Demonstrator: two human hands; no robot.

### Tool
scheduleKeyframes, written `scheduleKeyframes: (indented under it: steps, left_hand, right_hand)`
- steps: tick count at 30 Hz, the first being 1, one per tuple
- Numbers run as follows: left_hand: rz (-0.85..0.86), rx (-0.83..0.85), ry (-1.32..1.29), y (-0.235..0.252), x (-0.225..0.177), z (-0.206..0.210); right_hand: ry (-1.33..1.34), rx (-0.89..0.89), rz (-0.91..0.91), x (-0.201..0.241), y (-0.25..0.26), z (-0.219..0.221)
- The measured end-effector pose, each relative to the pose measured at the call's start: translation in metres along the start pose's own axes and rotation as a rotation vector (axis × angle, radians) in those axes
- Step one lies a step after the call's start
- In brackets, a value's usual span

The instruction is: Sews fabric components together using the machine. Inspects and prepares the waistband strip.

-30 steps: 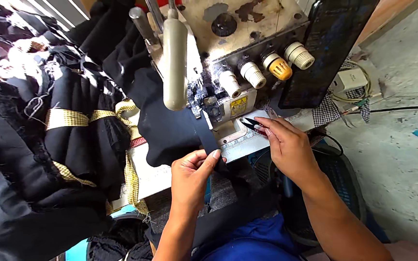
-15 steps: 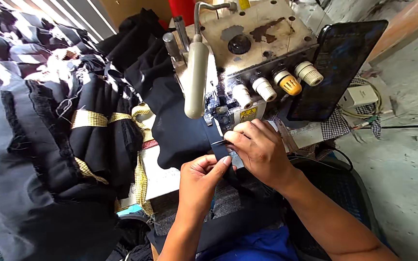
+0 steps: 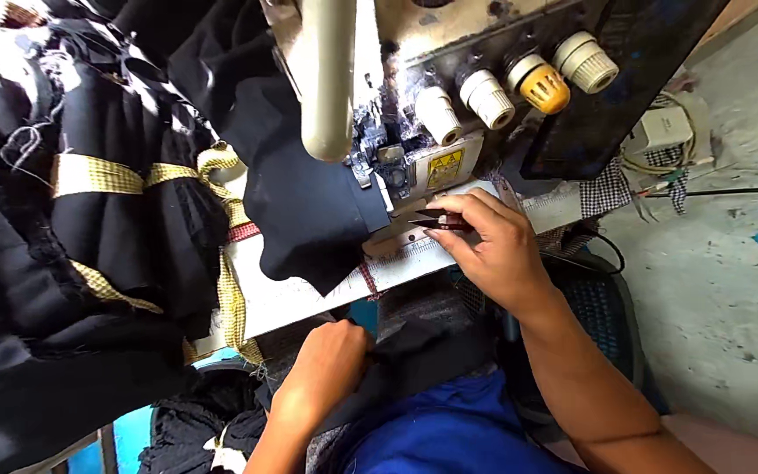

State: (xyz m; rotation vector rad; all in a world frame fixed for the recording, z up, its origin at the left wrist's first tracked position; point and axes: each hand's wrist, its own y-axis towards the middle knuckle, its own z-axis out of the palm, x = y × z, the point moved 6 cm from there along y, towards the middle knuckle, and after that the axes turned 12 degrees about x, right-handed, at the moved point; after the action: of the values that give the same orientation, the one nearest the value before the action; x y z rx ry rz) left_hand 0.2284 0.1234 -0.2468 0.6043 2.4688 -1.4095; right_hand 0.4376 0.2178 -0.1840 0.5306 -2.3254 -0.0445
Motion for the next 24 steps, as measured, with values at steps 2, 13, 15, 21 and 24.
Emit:
scheduleKeyframes:
  steps: [2,13,15,21,24]
  left_hand:
    - [-0.136,0.013,-0.012,0.013,0.025,0.021]
    - [0.360,-1.169,-0.164,-0.059,-0.027,-0.091]
    - [0.302,-1.319,-0.082,-0.052,-0.024,-0.104]
    - [0.100,-1.353,0.165,-0.016,-0.012,-0.105]
    - [0.153,-1.360,0.168,-0.022,-0.010,-0.104]
  right_hand:
    - [0.026,0.028,0.092,-0.015,-0.011,0.006]
    - [0.410,-0.080,0.065,0.009,0.003,0.025]
    - [0.447,-0.168,0.010,0.019,0.009,0.026]
    - [0.163,-0.240,-0.166,0.037,0.017,0.033]
    - [0.108,-0.243,-0.169,0.036,0.017,0.036]
